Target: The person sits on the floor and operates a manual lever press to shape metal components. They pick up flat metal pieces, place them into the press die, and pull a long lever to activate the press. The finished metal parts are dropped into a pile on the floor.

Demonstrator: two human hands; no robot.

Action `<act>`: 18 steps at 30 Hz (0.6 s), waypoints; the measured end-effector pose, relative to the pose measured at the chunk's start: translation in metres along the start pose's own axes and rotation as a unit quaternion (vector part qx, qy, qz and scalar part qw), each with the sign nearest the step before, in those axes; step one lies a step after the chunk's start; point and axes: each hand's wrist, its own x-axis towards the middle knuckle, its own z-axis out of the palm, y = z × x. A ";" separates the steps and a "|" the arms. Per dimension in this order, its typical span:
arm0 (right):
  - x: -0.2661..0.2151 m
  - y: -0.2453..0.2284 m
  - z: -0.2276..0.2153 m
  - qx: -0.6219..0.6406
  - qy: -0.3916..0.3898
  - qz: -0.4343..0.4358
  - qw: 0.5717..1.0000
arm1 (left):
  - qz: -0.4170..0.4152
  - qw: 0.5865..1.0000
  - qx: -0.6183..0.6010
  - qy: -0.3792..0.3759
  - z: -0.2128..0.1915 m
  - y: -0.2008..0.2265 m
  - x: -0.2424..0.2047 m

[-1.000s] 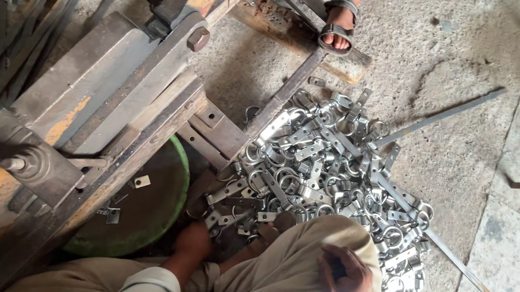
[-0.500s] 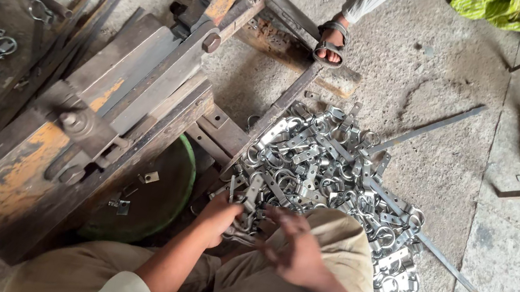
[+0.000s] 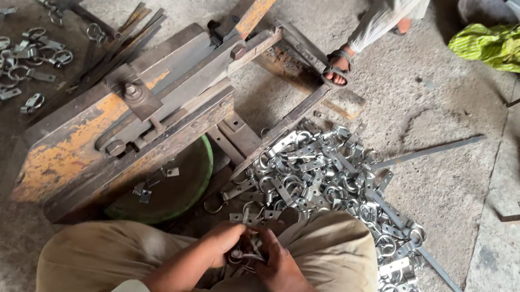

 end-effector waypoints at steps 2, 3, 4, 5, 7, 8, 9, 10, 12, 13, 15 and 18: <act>-0.005 0.019 0.007 0.086 -0.013 -0.092 0.992 | -0.053 0.987 0.117 0.093 -0.015 0.002 0.003; -0.005 0.026 0.007 0.159 0.006 -0.028 0.987 | -0.081 0.971 0.176 0.138 -0.022 0.003 0.005; 0.000 0.030 0.003 0.229 0.025 0.034 0.973 | -0.057 0.955 0.237 0.170 -0.030 0.004 0.010; 0.004 0.032 0.000 0.297 0.043 0.096 0.949 | -0.035 0.938 0.282 0.200 -0.041 0.007 0.018; 0.013 0.034 -0.015 0.346 0.034 0.101 0.932 | 0.042 0.891 0.390 0.228 -0.066 0.017 0.048; 0.014 0.036 -0.023 0.372 0.029 0.107 0.922 | 0.097 0.851 0.458 0.236 -0.077 0.020 0.062; 0.015 0.038 -0.029 0.368 0.026 0.108 0.923 | 0.146 0.808 0.514 0.247 -0.085 0.022 0.075; 0.010 0.041 -0.032 0.365 0.022 0.111 0.924 | 0.137 0.788 0.553 0.232 -0.091 0.020 0.087; 0.000 0.046 -0.037 0.366 0.023 0.123 0.922 | 0.109 0.745 0.633 0.182 -0.100 0.017 0.107; -0.007 0.048 -0.039 0.370 0.028 0.130 0.919 | 0.079 0.734 0.646 0.193 -0.104 0.013 0.114; -0.011 0.053 -0.041 0.378 0.037 0.138 0.915 | 0.025 0.705 0.677 0.207 -0.108 0.014 0.131; -0.006 0.061 -0.041 0.379 0.045 0.163 0.910 | -0.024 0.674 0.698 0.240 -0.108 0.016 0.155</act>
